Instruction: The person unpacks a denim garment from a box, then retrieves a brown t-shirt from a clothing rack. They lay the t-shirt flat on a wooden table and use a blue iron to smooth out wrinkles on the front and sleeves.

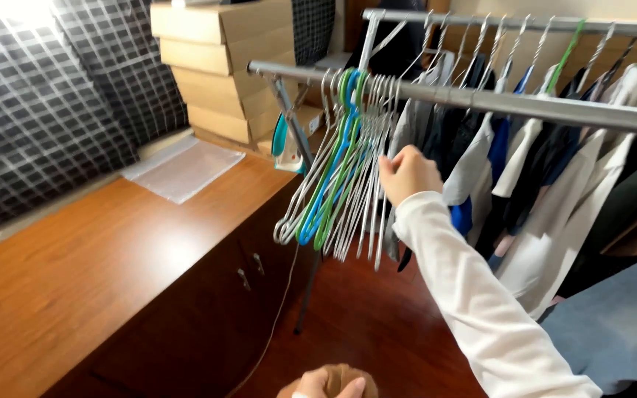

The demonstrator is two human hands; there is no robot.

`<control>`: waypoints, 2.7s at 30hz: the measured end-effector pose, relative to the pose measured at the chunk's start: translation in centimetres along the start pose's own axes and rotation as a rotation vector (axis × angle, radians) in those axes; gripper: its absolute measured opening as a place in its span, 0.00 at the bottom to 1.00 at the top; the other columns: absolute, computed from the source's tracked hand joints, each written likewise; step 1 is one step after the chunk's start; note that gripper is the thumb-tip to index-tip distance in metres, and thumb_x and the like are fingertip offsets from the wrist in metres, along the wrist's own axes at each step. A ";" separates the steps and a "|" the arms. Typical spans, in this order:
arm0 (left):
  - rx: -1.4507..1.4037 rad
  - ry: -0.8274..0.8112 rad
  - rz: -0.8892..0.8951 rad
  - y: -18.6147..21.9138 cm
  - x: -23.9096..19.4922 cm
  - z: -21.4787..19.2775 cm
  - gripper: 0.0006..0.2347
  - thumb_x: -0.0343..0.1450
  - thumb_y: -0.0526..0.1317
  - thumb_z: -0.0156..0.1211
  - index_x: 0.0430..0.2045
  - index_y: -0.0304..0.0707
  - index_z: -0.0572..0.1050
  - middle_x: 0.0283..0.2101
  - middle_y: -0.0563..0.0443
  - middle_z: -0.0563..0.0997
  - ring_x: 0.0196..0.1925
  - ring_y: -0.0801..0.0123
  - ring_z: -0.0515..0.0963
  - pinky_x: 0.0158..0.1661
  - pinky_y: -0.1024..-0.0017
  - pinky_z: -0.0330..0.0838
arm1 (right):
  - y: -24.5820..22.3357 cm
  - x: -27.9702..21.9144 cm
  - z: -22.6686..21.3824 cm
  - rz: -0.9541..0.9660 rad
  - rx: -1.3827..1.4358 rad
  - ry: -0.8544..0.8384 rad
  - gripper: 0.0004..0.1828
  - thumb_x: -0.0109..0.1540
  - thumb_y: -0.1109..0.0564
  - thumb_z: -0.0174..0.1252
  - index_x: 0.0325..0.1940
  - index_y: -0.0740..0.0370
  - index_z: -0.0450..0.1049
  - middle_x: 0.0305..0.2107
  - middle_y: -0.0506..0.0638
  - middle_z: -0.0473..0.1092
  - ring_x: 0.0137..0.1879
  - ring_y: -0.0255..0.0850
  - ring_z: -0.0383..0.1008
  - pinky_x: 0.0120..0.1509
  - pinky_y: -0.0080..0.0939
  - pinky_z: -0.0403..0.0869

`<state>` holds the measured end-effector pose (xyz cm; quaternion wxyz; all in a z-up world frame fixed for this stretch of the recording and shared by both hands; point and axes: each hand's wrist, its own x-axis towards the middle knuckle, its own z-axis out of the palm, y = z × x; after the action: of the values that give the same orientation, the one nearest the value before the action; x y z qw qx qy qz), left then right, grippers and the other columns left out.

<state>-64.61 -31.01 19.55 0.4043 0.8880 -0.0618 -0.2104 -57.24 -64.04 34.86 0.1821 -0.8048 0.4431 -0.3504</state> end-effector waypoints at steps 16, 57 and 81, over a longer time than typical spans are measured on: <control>0.101 -0.333 0.295 -1.4 -1.2 2.3 0.20 0.67 0.56 0.64 0.50 0.53 0.83 0.50 0.60 0.88 0.49 0.66 0.86 0.49 0.70 0.79 | 17.9 -30.8 0.0 -0.233 0.622 -0.665 0.25 0.47 0.54 0.82 0.45 0.54 0.80 0.33 0.43 0.80 0.36 0.34 0.79 0.46 0.34 0.80; -0.718 0.061 -0.744 -20.6 0.4 18.5 0.28 0.61 0.60 0.72 0.50 0.42 0.88 0.55 0.49 0.89 0.58 0.70 0.85 0.60 0.74 0.73 | 9.3 -16.2 -11.2 -0.372 0.714 -1.045 0.07 0.68 0.57 0.63 0.42 0.65 0.78 0.30 0.47 0.72 0.35 0.32 0.67 0.37 0.27 0.60; 0.848 0.936 0.186 -25.5 -12.5 -17.9 0.23 0.64 0.36 0.65 0.54 0.65 0.83 0.40 0.58 0.78 0.39 0.60 0.80 0.35 0.63 0.72 | 26.9 -12.2 15.3 -0.974 0.177 0.023 0.34 0.60 0.67 0.57 0.67 0.55 0.92 0.41 0.53 0.69 0.49 0.57 0.72 0.58 0.54 0.72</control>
<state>-69.84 1.90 15.08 0.0183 0.9596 -0.0334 0.2787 -66.27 -68.55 3.17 0.0598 -0.8959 -0.0142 -0.4399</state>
